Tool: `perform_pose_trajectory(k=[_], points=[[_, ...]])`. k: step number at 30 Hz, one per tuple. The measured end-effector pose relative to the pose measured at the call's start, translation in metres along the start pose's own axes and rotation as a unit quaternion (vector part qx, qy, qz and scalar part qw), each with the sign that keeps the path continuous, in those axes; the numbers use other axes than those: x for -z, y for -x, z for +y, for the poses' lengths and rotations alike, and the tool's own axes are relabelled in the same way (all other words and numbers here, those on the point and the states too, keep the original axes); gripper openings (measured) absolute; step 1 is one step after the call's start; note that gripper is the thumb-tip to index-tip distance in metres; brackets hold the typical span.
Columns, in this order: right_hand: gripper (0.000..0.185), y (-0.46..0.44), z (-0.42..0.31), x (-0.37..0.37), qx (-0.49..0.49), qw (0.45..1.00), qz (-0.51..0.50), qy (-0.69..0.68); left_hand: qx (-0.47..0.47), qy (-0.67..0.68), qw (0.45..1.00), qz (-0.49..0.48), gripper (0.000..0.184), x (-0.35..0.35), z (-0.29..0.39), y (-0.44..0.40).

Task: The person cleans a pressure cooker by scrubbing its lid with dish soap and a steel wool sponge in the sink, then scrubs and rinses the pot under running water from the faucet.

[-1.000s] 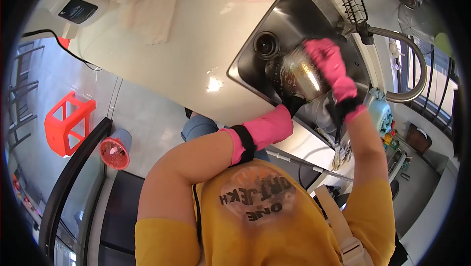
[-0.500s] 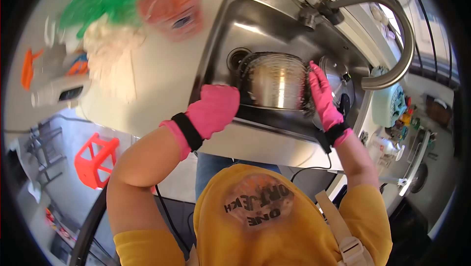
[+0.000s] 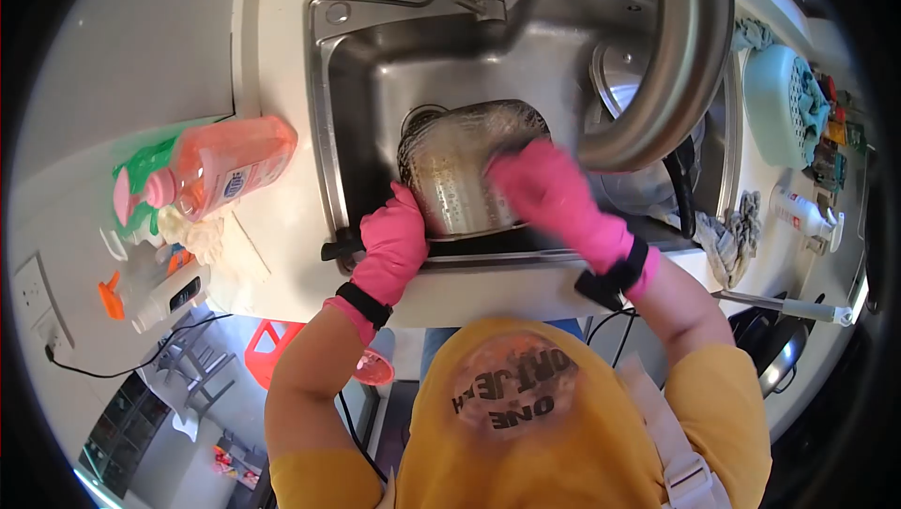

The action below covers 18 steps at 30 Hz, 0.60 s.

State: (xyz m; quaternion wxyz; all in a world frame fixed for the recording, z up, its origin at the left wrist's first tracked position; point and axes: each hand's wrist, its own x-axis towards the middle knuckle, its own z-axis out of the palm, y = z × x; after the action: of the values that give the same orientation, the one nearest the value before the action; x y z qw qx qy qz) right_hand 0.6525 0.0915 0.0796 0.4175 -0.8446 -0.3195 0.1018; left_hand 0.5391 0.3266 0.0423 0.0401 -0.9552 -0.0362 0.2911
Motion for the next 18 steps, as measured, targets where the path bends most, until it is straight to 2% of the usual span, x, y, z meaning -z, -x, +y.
perform_pose_trajectory(k=[3, 5, 6, 9, 10, 12, 14, 16, 18], points=[[0.029, -0.009, 0.005, 0.004, 0.028, 0.99, -0.136, 0.023, -0.021, 0.012, 0.999, 0.034, 0.095, -0.005, -0.003, -0.003], [0.026, -0.043, 0.052, -0.003, -0.067, 0.998, 0.003, -0.018, -0.02, 0.027, 0.999, 0.042, 0.095, -0.009, -0.001, -0.001], [0.025, -0.058, 0.061, 0.009, -0.061, 0.997, 0.026, -0.05, -0.011, 0.034, 0.999, 0.039, 0.095, -0.011, 0.002, 0.001], [0.027, -0.044, 0.057, 0.015, -0.141, 0.974, 0.026, -0.176, 0.017, 0.048, 0.999, 0.016, 0.096, -0.008, 0.003, 0.004], [0.027, -0.034, 0.041, 0.014, -0.065, 0.993, -0.06, -0.084, 0.029, 0.058, 0.998, -0.002, 0.097, -0.01, 0.006, 0.007], [0.027, -0.018, 0.004, 0.013, 0.086, 0.964, -0.231, 0.099, 0.033, 0.091, 0.995, -0.036, 0.094, 0.001, 0.009, 0.008], [0.026, -0.018, 0.021, -0.003, 0.058, 0.989, -0.125, 0.049, 0.028, 0.105, 0.993, -0.042, 0.093, 0.006, 0.008, 0.009], [0.025, -0.041, 0.053, -0.002, 0.002, 0.998, -0.038, -0.045, 0.036, 0.104, 0.992, -0.062, 0.1, -0.005, 0.008, 0.006], [0.025, -0.062, 0.077, 0.006, -0.099, 0.975, 0.029, -0.196, 0.042, 0.087, 0.992, -0.078, 0.104, -0.008, 0.009, 0.014]])
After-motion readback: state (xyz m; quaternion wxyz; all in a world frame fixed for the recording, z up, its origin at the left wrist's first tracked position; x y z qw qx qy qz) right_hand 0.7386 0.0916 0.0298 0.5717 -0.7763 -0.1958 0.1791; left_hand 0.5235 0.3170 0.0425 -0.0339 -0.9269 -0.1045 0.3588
